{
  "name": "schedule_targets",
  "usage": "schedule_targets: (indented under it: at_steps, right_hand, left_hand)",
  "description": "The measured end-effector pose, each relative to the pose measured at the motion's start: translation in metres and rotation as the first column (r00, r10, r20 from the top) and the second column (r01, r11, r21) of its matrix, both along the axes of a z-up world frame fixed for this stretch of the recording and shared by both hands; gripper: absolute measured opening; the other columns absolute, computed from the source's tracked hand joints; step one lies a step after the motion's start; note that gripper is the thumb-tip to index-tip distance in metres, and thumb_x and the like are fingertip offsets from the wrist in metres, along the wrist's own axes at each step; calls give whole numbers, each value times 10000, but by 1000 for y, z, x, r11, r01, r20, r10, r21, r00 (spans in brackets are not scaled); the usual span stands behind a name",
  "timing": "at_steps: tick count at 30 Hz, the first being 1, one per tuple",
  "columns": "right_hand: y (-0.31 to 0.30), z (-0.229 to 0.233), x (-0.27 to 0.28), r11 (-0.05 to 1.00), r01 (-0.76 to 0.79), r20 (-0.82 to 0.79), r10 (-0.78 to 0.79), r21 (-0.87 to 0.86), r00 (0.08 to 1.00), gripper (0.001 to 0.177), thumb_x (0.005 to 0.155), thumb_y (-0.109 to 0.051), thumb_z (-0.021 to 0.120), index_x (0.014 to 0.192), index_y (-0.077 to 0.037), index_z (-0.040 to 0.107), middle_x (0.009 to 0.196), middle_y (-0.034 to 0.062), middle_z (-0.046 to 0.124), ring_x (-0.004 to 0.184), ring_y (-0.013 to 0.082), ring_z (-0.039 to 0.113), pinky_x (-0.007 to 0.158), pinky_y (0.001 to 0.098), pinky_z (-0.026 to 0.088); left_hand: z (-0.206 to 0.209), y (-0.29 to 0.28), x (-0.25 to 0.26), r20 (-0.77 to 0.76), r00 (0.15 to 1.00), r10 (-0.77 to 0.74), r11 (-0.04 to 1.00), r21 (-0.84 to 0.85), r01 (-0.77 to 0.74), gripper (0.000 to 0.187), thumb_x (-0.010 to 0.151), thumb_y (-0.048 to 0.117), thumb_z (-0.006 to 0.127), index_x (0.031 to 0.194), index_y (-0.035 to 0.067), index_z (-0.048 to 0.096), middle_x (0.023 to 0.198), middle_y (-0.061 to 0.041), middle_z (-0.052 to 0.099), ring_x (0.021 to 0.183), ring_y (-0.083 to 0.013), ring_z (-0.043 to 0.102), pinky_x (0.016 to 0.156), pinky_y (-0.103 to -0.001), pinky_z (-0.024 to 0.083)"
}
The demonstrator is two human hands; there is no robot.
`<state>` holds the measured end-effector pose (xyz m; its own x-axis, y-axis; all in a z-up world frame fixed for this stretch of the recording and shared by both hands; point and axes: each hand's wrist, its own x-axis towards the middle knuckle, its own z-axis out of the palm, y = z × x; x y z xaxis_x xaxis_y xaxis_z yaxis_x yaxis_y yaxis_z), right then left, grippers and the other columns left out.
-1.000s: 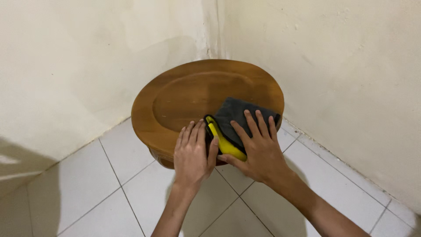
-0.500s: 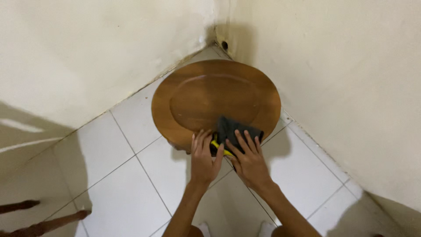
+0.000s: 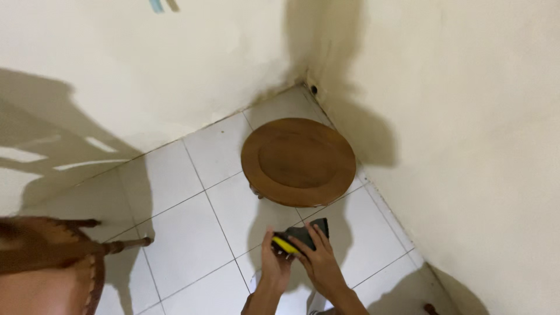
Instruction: The person wipes down the surface and legs of a small wooden table using a cloth.
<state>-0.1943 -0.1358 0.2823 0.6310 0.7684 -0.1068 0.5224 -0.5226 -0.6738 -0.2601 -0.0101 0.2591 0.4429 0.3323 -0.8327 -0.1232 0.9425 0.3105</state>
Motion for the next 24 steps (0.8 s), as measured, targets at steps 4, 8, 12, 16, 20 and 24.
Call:
schedule_targets:
  at_steps: [4,8,12,16,20,24]
  right_hand:
    - [-15,89,-15,976,-212,-10,212,44,977,400,957,-229,666,1356,-217,683,1612,200,316,1487,454,257,1148,550,333]
    - [-20,155,-20,929,-366,86,361,48,929,434,869,-283,747,1300,-233,722,1606,216,297,1477,464,239,1149,552,312]
    - [-39,210,-22,896,-431,94,422,106,902,488,823,-351,828,1282,-229,717,1619,249,262,1490,461,210,1158,552,281]
    - [-40,238,-28,945,-255,-124,283,204,951,790,836,-394,795,1490,-124,443,1619,236,269,1501,395,239,1165,527,297]
    - [-30,240,-19,974,-28,-659,172,223,732,909,877,-382,715,1585,-132,201,1558,159,387,1454,292,377,1148,468,375]
    - [-28,236,-28,989,-83,-906,143,119,398,717,918,-340,683,1525,-80,404,1413,146,579,1275,244,556,1070,419,459]
  left_hand:
    - [64,14,-34,188,980,66,991,-123,-43,683,928,501,606,1395,18,483,1277,-188,631,1123,-311,628,946,-450,521]
    - [137,20,-64,162,970,-182,983,3,184,427,933,285,639,1288,47,629,1164,-125,727,1050,-267,690,948,-430,558]
    - [203,14,-91,224,959,-174,980,137,145,409,934,216,630,1289,15,599,1174,-149,719,1028,-267,711,917,-431,583]
    - [251,-6,-120,254,964,-83,985,165,41,413,954,161,631,1332,4,577,1175,-131,704,1038,-235,697,915,-403,587]
    - [284,-30,-148,248,969,-2,993,111,-27,454,935,158,633,1359,8,569,1188,-149,709,1048,-239,701,926,-391,589]
    - [297,-54,-177,190,980,52,994,88,-69,486,921,177,635,1376,20,567,1207,-154,707,1073,-242,707,949,-400,583]
